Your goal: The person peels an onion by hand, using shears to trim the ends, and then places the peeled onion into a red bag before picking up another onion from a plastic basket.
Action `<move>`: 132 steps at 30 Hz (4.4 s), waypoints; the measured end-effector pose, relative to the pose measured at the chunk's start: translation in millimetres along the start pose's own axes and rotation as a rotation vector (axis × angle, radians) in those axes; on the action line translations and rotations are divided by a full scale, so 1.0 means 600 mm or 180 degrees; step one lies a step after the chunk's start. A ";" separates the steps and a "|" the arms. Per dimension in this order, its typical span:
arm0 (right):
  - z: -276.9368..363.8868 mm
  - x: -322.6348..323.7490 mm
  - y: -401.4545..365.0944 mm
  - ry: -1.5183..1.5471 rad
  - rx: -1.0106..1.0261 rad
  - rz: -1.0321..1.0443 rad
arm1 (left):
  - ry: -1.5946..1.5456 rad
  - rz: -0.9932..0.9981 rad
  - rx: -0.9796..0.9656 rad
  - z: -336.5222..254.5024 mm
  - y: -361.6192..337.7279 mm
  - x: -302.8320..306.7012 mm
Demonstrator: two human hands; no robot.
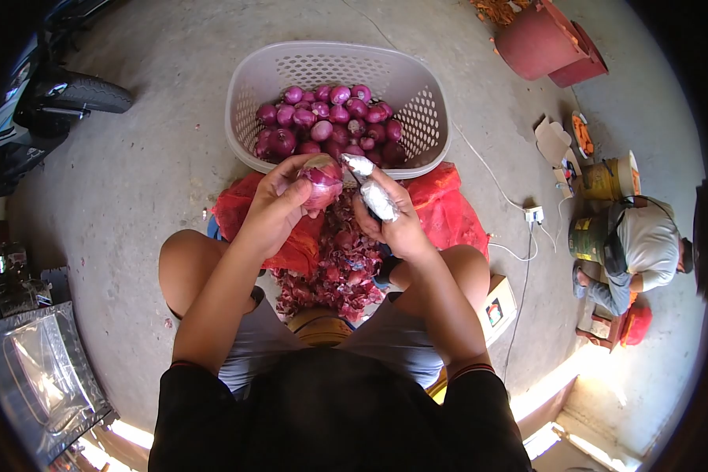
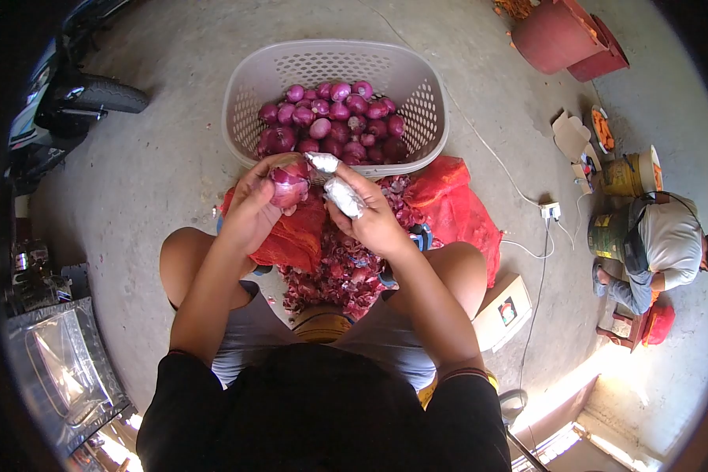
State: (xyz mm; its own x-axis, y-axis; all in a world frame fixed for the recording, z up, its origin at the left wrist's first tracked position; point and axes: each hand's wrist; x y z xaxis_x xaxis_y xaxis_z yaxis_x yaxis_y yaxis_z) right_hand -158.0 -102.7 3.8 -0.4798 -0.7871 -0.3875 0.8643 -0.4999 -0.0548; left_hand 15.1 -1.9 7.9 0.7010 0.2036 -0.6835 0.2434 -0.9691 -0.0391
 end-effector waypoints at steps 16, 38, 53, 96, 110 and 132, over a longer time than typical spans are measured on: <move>-0.008 0.015 0.010 -0.2821 0.1102 -0.0218 | 0.0342 -0.0059 -0.0053 0.010 0.001 0.005; 0.005 0.020 0.008 -0.3052 0.1127 -0.0143 | 0.0206 -0.0025 0.0051 0.005 -0.001 0.006; 0.019 0.009 0.009 -0.2831 0.1174 -0.0104 | 0.0141 0.0019 0.0072 0.002 0.001 0.004; 0.023 0.017 0.002 -0.2886 0.1009 -0.0141 | 0.0152 -0.0039 0.0181 0.007 0.001 0.008; 0.028 0.021 0.002 -0.2948 0.1006 0.0175 | 0.0259 -0.0070 0.0234 0.012 -0.004 0.012; 0.032 0.010 0.001 -0.2563 0.0571 0.0242 | 0.0640 -0.0012 -0.0383 0.002 0.000 -0.013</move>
State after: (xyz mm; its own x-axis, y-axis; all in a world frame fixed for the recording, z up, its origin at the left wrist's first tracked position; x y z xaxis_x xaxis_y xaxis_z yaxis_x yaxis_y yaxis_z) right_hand -163.4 -114.6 19.0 -0.4408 -0.8049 0.3972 0.8944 -0.4312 0.1189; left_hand 8.7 -3.7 12.6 0.8165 0.2424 -0.5239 0.3159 -0.9473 0.0540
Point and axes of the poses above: each hand's wrist, its own y-axis towards the middle knuckle, its own x-axis out of the back of the hand, z = x × y, and after that the axes turned 7 degrees about -y, right-handed
